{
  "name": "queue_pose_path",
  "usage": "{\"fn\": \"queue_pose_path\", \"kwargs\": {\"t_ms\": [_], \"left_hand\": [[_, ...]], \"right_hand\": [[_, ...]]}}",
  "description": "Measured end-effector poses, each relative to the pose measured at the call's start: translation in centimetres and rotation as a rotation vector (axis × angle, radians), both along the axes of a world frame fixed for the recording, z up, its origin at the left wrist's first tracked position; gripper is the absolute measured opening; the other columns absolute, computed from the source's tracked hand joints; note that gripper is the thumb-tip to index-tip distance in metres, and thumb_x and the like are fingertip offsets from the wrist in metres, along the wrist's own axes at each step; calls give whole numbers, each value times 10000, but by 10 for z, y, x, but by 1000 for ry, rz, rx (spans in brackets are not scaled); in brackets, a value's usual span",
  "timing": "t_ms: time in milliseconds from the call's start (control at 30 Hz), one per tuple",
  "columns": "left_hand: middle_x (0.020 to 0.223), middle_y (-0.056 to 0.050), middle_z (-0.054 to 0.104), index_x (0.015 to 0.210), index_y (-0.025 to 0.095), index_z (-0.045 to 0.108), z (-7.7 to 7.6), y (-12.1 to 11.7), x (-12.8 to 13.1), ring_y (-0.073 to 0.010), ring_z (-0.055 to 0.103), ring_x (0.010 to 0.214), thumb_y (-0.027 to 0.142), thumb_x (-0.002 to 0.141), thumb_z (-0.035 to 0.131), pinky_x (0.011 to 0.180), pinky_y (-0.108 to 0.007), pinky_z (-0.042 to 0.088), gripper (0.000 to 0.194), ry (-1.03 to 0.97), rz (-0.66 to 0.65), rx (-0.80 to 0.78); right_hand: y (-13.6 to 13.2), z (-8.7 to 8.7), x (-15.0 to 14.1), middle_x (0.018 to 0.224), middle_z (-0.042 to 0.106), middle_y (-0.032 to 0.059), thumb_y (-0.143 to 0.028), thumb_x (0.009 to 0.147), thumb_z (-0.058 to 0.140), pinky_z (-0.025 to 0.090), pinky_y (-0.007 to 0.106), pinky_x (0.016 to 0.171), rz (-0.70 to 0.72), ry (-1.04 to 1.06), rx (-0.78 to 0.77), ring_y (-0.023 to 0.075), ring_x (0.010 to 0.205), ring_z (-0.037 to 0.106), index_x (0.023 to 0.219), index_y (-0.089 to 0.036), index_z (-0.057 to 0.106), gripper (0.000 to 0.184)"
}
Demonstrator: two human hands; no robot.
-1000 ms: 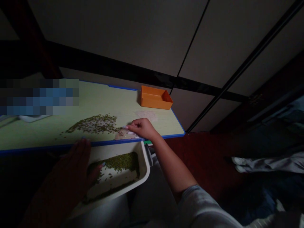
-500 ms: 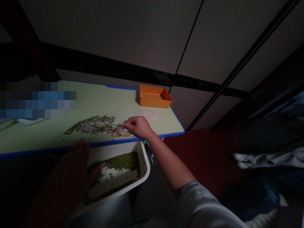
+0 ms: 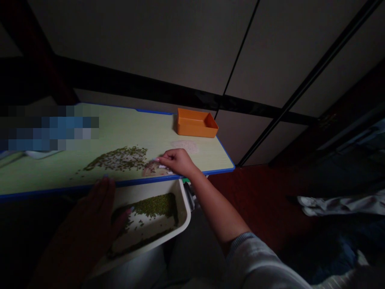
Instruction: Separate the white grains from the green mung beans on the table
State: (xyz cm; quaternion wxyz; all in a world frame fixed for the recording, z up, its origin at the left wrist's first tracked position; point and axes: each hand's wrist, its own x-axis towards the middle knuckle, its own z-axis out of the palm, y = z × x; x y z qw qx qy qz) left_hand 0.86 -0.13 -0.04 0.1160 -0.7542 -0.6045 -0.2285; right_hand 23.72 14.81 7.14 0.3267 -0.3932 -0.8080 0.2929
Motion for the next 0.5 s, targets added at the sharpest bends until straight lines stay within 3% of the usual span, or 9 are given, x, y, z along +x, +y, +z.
{"fn": "queue_pose_path", "kwargs": {"t_ms": [167, 333, 500], "left_hand": [[1551, -278, 242, 1492, 29, 86, -3, 0, -3, -382, 265, 1442, 544, 859, 259, 1105, -576, 335, 834, 65, -10, 2], [1569, -244, 229, 1504, 76, 32, 0, -1, -3, -374, 275, 1442, 558, 859, 277, 1093, -586, 355, 842, 67, -4, -11], [1566, -207, 273, 1509, 105, 85, 2, -2, -1, -343, 302, 1438, 549, 862, 323, 1118, -553, 347, 819, 66, 42, -9]], "right_hand": [[2, -2, 13, 527, 448, -52, -503, 839, 606, 238, 226, 536, -95, 12, -3, 82, 543, 385, 598, -162, 578, 419], [5, -6, 24, 516, 477, -47, -513, 840, 594, 246, 229, 530, -209, 48, -12, 86, 532, 402, 597, -163, 584, 426], [5, -7, 22, 499, 469, -49, -487, 842, 602, 235, 234, 527, -182, 31, -3, 81, 516, 386, 576, -162, 579, 421]]}}
